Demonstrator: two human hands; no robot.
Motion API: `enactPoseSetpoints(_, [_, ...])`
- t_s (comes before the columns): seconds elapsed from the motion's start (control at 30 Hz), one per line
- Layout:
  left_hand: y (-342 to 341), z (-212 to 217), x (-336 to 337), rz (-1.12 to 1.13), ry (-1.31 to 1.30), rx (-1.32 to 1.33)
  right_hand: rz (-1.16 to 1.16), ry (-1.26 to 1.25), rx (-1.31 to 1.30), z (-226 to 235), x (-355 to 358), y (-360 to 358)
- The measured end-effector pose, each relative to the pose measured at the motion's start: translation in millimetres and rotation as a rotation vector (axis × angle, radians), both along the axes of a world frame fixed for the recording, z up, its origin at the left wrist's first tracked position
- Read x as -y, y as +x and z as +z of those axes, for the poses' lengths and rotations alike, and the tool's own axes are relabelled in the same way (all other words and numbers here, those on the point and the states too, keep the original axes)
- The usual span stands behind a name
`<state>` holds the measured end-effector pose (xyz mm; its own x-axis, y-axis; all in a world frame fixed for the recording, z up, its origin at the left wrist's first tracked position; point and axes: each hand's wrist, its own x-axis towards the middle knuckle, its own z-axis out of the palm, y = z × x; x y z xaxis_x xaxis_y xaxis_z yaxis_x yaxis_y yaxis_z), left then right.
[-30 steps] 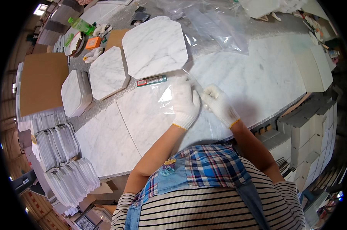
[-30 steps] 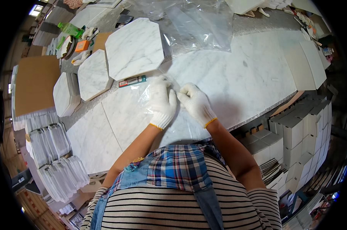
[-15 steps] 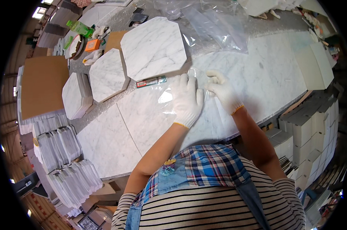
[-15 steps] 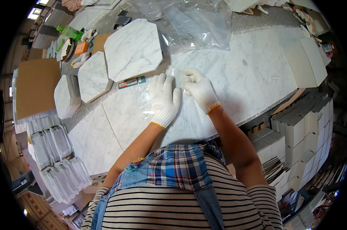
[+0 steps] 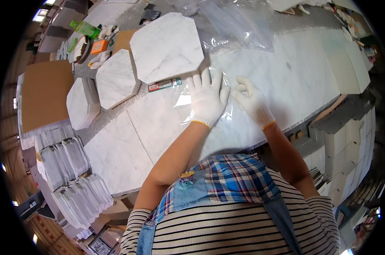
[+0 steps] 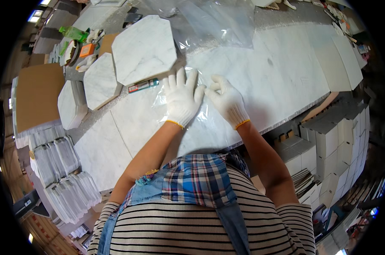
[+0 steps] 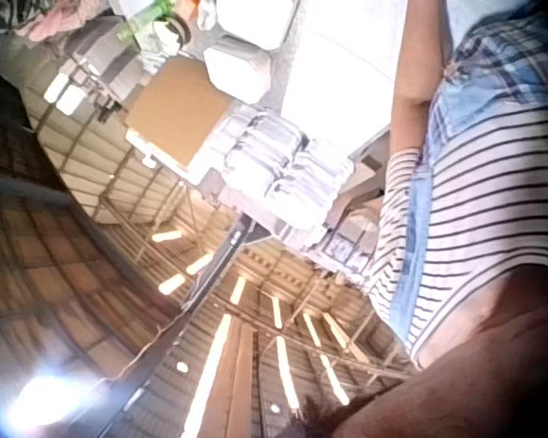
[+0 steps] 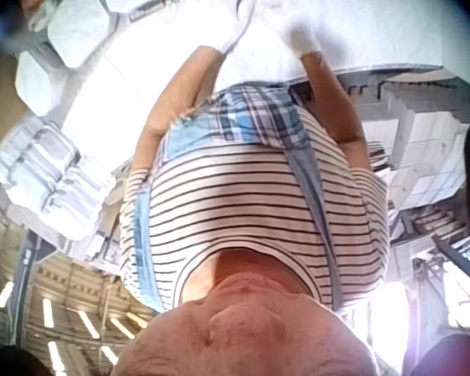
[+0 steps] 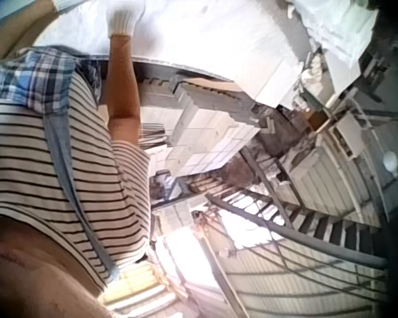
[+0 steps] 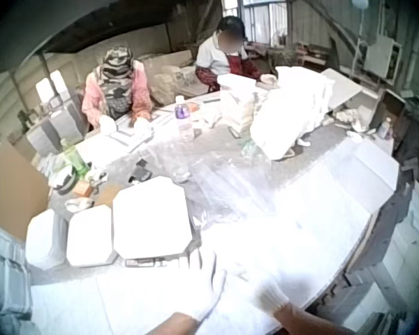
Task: The person wraps white rectangular blocks in clear plastic bags. They pick up a block, place it into a plastic bag, and fold the edges to seal it. The wrapped items are then placed into a cardboard box. The process is repeated for multiple items.
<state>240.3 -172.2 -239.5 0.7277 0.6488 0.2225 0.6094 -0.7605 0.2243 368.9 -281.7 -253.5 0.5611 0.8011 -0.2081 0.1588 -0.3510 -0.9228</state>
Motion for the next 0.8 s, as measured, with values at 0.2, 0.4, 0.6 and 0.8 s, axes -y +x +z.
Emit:
enactPoseSetpoints(0.2, [1.3,-10.0,-2.5,-0.006,0.039,0.042,0.158,-0.210,0.177,19.7,37.9,-16.8])
enactPoseSetpoints(0.4, [4.5,-8.7,-6.5,-0.011,0.031,0.036,-0.015,-0.187,0.785,2.3,50.3,-1.1])
enactPoseSetpoints(0.6, [6.8,-10.0,-12.9,-0.023,-0.002,0.005,0.550,0.224,0.795,16.7,59.4,-45.1])
enactPoseSetpoints(0.8, [-8.3,-1.3,-26.5,-0.142,-0.078,0.079,0.645,0.198,0.898,13.6,33.7,-50.1])
